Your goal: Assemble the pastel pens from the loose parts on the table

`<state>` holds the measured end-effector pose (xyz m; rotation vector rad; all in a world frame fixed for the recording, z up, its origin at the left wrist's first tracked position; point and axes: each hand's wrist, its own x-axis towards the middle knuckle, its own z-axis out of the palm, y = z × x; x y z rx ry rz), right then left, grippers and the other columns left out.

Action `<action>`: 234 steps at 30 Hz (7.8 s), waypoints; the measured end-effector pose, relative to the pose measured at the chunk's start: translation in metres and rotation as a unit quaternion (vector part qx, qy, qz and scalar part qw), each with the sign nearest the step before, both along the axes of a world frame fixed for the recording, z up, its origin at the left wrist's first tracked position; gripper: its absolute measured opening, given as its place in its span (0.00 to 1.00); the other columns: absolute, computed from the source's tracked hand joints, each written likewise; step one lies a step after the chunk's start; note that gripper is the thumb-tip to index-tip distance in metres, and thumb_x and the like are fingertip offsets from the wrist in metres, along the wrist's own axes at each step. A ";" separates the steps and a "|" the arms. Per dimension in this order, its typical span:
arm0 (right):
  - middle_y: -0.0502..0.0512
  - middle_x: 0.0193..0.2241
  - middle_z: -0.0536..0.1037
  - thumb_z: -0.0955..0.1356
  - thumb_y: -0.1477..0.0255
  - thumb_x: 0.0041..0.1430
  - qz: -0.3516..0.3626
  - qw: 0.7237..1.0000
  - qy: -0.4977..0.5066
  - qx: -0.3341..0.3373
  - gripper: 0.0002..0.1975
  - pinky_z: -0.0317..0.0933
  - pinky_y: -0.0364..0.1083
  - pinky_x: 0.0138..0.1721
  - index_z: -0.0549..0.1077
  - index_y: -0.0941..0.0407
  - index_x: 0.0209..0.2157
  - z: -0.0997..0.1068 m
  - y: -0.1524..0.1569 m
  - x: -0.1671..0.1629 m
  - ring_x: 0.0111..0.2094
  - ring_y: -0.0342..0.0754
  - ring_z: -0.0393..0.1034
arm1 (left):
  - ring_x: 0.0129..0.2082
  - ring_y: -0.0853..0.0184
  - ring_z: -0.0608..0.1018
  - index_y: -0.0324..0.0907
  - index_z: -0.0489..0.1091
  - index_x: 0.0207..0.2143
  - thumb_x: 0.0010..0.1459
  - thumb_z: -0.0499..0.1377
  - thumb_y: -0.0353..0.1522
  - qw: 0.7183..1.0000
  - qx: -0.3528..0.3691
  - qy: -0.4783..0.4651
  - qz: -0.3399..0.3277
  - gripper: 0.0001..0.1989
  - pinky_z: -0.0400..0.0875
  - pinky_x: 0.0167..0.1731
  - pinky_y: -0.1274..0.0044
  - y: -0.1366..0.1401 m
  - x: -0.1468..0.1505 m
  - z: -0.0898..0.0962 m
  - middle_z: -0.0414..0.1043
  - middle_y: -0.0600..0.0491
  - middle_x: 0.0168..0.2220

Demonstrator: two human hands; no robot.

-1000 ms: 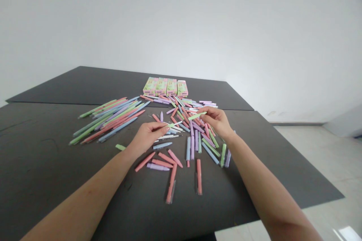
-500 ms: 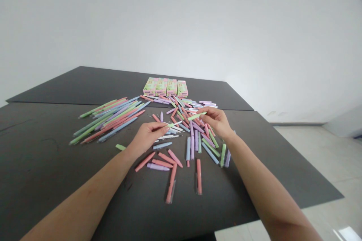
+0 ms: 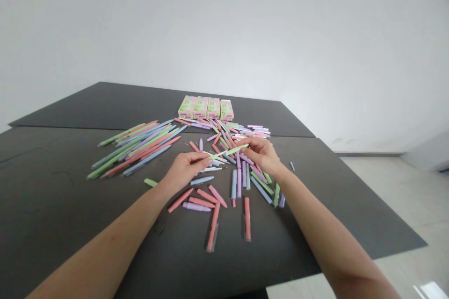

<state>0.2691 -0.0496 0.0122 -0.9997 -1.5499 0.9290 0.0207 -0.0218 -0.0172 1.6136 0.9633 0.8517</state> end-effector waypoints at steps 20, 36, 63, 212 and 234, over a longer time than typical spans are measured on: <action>0.48 0.22 0.71 0.70 0.70 0.50 -0.076 0.997 0.000 0.011 0.06 0.50 0.42 0.22 0.76 0.56 0.32 0.011 -0.002 0.011 0.20 0.40 0.57 | 0.37 0.61 0.79 0.38 0.79 0.39 0.52 0.63 0.43 0.999 0.020 0.013 0.026 0.19 0.71 0.38 0.75 -0.001 -0.001 0.001 0.81 0.49 0.38; 0.52 0.26 0.74 0.70 0.67 0.52 -0.047 0.998 -0.020 0.028 0.08 0.58 0.43 0.26 0.77 0.56 0.32 0.008 0.000 0.010 0.26 0.44 0.65 | 0.34 0.62 0.79 0.39 0.79 0.39 0.51 0.64 0.43 1.000 0.013 0.004 0.018 0.19 0.72 0.35 0.76 -0.002 0.000 0.002 0.81 0.49 0.36; 0.52 0.29 0.76 0.72 0.63 0.52 0.030 0.998 0.012 -0.055 0.13 0.61 0.43 0.28 0.75 0.57 0.37 -0.021 0.005 -0.007 0.26 0.42 0.67 | 0.35 0.62 0.79 0.38 0.80 0.38 0.52 0.62 0.40 0.999 0.029 0.025 -0.013 0.17 0.72 0.37 0.76 -0.006 0.004 0.008 0.81 0.49 0.36; 0.50 0.21 0.75 0.61 0.61 0.63 -0.095 0.983 -0.127 -0.092 0.16 0.59 0.40 0.23 0.72 0.58 0.31 -0.025 0.009 -0.004 0.19 0.40 0.65 | 0.47 0.46 0.72 0.40 0.76 0.45 0.60 0.50 0.38 0.769 0.232 0.513 0.303 0.20 0.67 0.43 0.58 0.042 -0.066 0.003 0.72 0.39 0.45; 0.55 0.35 0.80 0.64 0.78 0.56 -0.085 0.942 -0.323 0.039 0.12 0.62 0.44 0.40 0.79 0.57 0.37 -0.025 0.024 -0.019 0.35 0.46 0.72 | 0.55 0.58 0.69 0.37 0.69 0.51 0.60 0.49 0.29 0.849 0.363 0.347 0.164 0.19 0.62 0.57 0.68 0.036 -0.039 -0.012 0.71 0.44 0.52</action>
